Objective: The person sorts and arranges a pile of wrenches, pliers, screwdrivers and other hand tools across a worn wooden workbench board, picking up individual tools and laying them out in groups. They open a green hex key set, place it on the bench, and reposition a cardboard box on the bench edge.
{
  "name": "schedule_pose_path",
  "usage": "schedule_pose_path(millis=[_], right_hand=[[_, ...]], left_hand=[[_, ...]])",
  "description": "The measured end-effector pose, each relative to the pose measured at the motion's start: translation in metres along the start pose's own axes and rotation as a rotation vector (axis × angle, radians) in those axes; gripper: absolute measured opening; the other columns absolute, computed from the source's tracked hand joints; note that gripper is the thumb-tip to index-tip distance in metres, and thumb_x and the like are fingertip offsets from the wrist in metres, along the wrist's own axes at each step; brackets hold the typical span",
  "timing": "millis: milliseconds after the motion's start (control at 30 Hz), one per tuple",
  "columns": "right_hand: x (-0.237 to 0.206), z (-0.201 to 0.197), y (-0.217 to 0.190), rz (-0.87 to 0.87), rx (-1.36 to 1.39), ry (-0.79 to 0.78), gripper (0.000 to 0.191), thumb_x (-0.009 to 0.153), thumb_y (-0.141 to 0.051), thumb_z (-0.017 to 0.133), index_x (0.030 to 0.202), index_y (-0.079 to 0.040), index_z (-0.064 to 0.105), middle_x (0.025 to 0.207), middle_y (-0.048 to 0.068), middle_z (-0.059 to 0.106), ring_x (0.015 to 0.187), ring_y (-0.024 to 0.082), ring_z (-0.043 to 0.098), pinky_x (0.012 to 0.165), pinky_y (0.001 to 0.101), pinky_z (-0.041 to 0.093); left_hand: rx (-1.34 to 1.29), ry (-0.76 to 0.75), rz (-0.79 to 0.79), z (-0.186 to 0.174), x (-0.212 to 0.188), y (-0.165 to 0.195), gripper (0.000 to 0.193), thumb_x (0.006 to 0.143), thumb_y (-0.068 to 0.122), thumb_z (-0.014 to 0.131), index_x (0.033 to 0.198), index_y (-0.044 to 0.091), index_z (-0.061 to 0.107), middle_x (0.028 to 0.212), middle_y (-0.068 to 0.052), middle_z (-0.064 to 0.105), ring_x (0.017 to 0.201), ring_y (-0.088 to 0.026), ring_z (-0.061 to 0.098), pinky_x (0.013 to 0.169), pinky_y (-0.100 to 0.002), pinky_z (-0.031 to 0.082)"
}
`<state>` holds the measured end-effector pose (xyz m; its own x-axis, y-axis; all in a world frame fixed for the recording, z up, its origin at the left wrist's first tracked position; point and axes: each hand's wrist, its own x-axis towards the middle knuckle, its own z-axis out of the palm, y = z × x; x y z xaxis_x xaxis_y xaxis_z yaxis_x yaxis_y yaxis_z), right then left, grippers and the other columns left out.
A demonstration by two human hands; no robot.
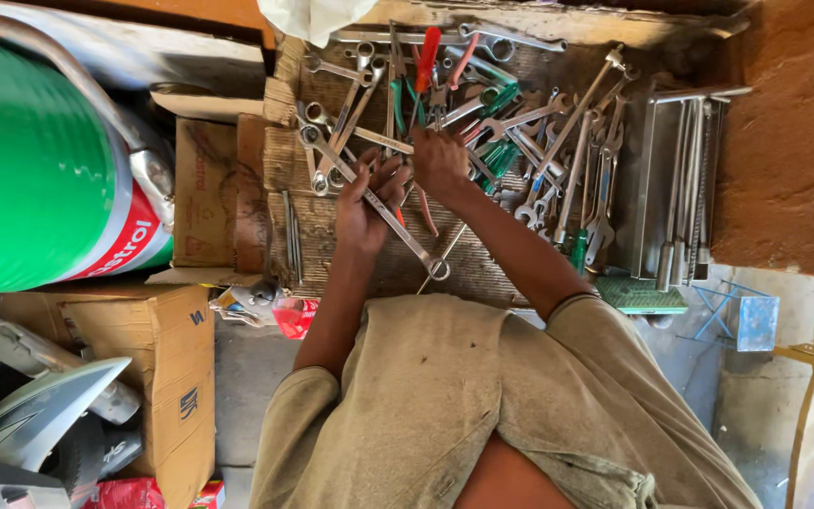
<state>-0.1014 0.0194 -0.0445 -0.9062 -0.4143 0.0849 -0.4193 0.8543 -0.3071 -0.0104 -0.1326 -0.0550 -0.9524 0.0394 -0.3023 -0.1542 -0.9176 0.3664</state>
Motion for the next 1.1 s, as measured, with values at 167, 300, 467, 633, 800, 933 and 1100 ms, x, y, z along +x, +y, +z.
schedule_pose_path(millis=[167, 300, 467, 633, 800, 933, 1100], right_hand=[[-0.022, -0.025, 0.013, 0.128, 0.194, -0.125, 0.020, 0.095, -0.026, 0.071, 0.105, -0.009, 0.071, 0.096, 0.016, 0.072, 0.086, 0.036, 0.070, 0.076, 0.0504, 0.055], [-0.046, -0.054, 0.018, 0.263, 0.191, -0.313, 0.027, 0.098, -0.032, 0.066, 0.117, -0.014, 0.074, 0.091, 0.012, 0.074, 0.079, 0.029, 0.071, 0.070, 0.0464, 0.055], [-0.085, -0.108, 0.039, 0.318, 0.199, -0.272, 0.030, 0.099, -0.035, 0.068, 0.120, -0.015, 0.075, 0.092, 0.008, 0.077, 0.070, 0.020, 0.072, 0.068, 0.0394, 0.058], [-0.114, -0.133, 0.036, 0.194, 0.267, 0.062, 0.025, 0.098, -0.026, 0.076, 0.117, -0.010, 0.076, 0.097, 0.011, 0.079, 0.071, 0.015, 0.073, 0.063, 0.0308, 0.058], [-0.125, -0.117, 0.013, 0.339, 0.555, 0.108, 0.025, 0.096, -0.014, 0.074, 0.119, -0.004, 0.074, 0.085, 0.009, 0.076, 0.061, 0.011, 0.063, 0.048, 0.0270, 0.048], [-0.139, -0.099, 0.005, 0.629, 1.317, -0.166, 0.021, 0.100, -0.013, 0.065, 0.119, -0.004, 0.066, 0.073, 0.005, 0.062, 0.051, 0.008, 0.051, 0.042, 0.0274, 0.040], [-0.168, -0.084, 0.002, 0.738, 2.363, -0.339, 0.015, 0.110, -0.014, 0.060, 0.115, -0.003, 0.051, 0.080, 0.006, 0.055, 0.052, 0.008, 0.045, 0.046, 0.0247, 0.037]], left_hand=[[-0.024, 0.069, -0.048, -0.008, 0.000, 0.003, 0.048, 0.101, 0.029, 0.061, 0.141, 0.006, 0.048, 0.127, -0.023, 0.066, 0.113, -0.036, 0.070, 0.093, -0.046, 0.062], [-0.031, 0.021, -0.046, -0.017, 0.001, -0.001, 0.049, 0.102, 0.028, 0.063, 0.142, 0.003, 0.049, 0.131, -0.029, 0.065, 0.120, -0.038, 0.068, 0.098, -0.046, 0.060], [-0.086, -0.035, -0.113, -0.019, 0.006, -0.008, 0.046, 0.102, 0.025, 0.067, 0.139, 0.005, 0.050, 0.132, -0.030, 0.065, 0.122, -0.037, 0.067, 0.099, -0.045, 0.060], [-0.112, -0.174, -0.131, 0.003, 0.009, -0.023, 0.044, 0.101, 0.019, 0.071, 0.136, -0.002, 0.056, 0.128, -0.027, 0.065, 0.123, -0.037, 0.066, 0.099, -0.045, 0.060], [-0.074, -0.178, -0.169, 0.034, 0.008, -0.033, 0.043, 0.093, 0.018, 0.076, 0.128, 0.000, 0.059, 0.124, -0.024, 0.067, 0.121, -0.035, 0.068, 0.103, -0.048, 0.057], [-0.029, -0.185, -0.249, 0.053, 0.004, -0.037, 0.044, 0.090, 0.021, 0.079, 0.124, 0.003, 0.059, 0.119, -0.021, 0.069, 0.116, -0.034, 0.070, 0.102, -0.049, 0.057], [-0.039, -0.257, -0.322, 0.058, -0.003, -0.047, 0.041, 0.092, 0.023, 0.079, 0.124, 0.005, 0.060, 0.106, -0.017, 0.072, 0.100, -0.030, 0.073, 0.090, -0.047, 0.061]])
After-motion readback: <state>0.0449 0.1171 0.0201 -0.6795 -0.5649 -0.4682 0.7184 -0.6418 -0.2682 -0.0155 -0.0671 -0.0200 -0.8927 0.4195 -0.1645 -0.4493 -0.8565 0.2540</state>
